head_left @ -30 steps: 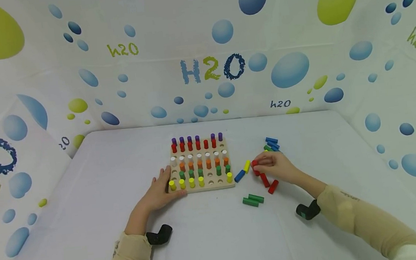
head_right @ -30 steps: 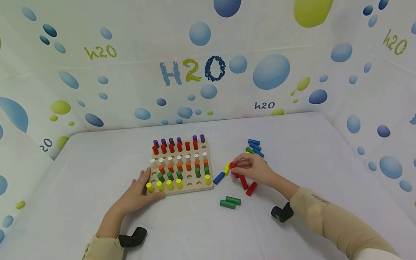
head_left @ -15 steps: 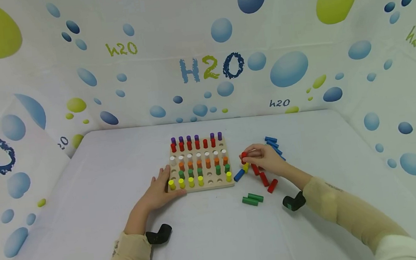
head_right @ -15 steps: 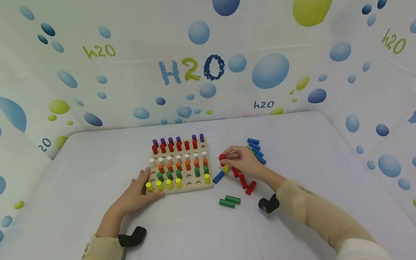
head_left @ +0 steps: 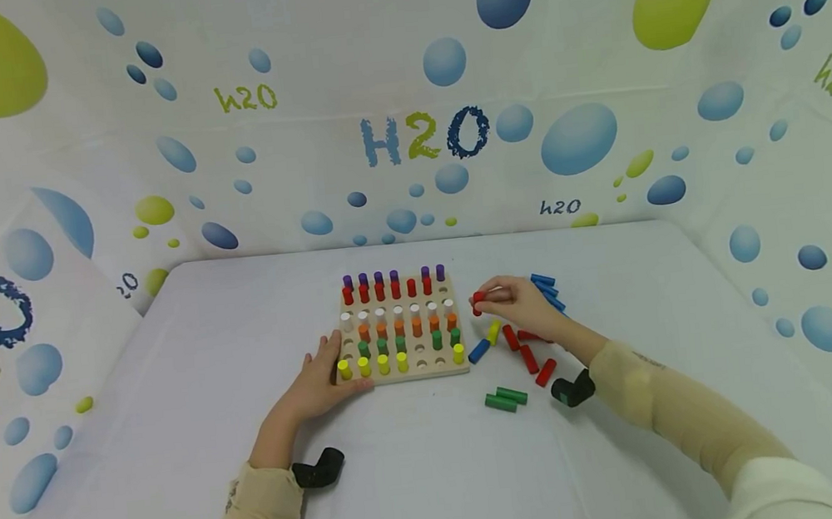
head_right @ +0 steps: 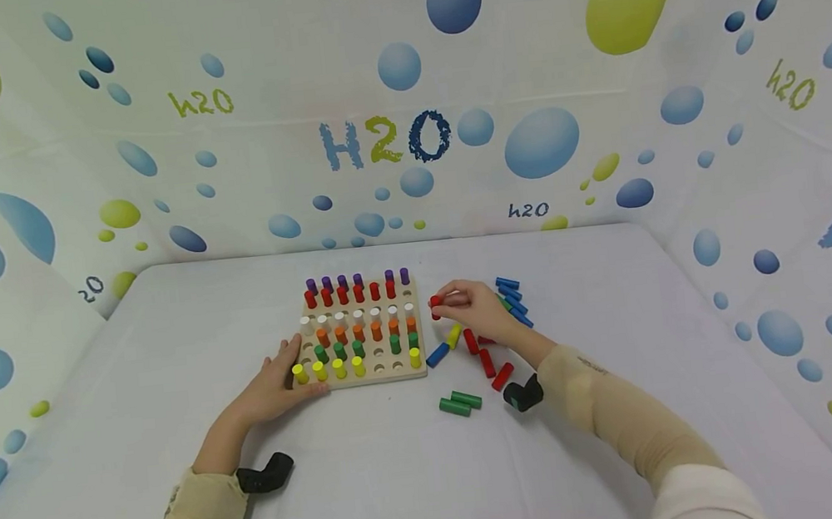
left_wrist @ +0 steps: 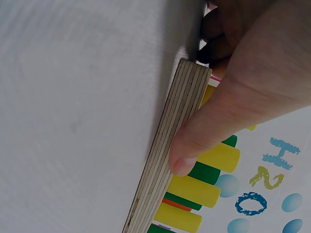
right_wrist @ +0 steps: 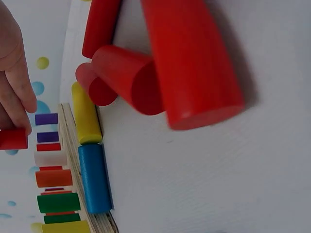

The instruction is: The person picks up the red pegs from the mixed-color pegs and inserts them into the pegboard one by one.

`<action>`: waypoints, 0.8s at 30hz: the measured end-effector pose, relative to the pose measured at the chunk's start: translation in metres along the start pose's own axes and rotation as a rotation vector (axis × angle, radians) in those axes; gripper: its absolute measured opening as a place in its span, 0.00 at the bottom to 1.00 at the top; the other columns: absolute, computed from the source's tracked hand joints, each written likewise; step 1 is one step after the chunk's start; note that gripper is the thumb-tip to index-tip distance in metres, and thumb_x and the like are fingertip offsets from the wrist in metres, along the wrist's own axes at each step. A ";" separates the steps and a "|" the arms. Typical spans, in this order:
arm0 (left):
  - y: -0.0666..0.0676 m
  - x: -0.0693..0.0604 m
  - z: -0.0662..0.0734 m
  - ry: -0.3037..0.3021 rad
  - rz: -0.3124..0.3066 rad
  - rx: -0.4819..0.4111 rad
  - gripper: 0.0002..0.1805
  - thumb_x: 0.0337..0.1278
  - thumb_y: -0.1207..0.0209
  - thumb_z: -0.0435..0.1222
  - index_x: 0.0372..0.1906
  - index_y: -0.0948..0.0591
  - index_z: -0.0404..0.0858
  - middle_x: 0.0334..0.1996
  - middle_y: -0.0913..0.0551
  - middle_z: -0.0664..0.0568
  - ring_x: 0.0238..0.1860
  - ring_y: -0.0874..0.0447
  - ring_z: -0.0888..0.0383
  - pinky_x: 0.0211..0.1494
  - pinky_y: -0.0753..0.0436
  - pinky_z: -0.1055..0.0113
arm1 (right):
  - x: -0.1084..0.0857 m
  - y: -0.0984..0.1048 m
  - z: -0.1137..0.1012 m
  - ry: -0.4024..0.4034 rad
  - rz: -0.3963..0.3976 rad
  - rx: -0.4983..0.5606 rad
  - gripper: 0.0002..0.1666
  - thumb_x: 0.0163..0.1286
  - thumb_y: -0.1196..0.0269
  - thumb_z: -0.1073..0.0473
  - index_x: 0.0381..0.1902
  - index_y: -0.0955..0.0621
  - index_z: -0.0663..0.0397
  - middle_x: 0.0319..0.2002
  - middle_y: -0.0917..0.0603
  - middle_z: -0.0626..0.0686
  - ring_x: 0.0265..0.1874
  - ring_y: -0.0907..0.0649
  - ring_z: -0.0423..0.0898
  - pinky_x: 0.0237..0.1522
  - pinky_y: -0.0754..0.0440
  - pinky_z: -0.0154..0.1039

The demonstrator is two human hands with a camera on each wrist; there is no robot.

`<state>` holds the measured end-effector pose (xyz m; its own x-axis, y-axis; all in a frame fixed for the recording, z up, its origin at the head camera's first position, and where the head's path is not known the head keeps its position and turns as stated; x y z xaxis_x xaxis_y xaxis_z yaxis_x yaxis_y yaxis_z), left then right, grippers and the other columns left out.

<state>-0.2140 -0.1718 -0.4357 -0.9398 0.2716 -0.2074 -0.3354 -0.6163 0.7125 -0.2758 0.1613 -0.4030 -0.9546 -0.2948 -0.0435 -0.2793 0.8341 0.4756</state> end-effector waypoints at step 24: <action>0.000 0.000 -0.002 -0.014 0.015 0.006 0.61 0.49 0.37 0.58 0.74 0.58 0.29 0.74 0.58 0.34 0.74 0.68 0.40 0.74 0.66 0.44 | 0.042 -0.011 -0.014 -0.011 0.021 0.010 0.16 0.67 0.38 0.57 0.50 0.22 0.58 0.51 0.17 0.60 0.53 0.19 0.54 0.58 0.23 0.47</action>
<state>-0.2139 -0.1727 -0.4371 -0.9436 0.2728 -0.1876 -0.3211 -0.6157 0.7196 -0.3113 0.1334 -0.3980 -0.9613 -0.2719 -0.0438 -0.2602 0.8447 0.4678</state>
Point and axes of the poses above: each hand's wrist, its own x-axis towards the middle knuckle, its own y-axis out of the back of the hand, z = x × y, the point moved 3 cm from there along x, towards the middle knuckle
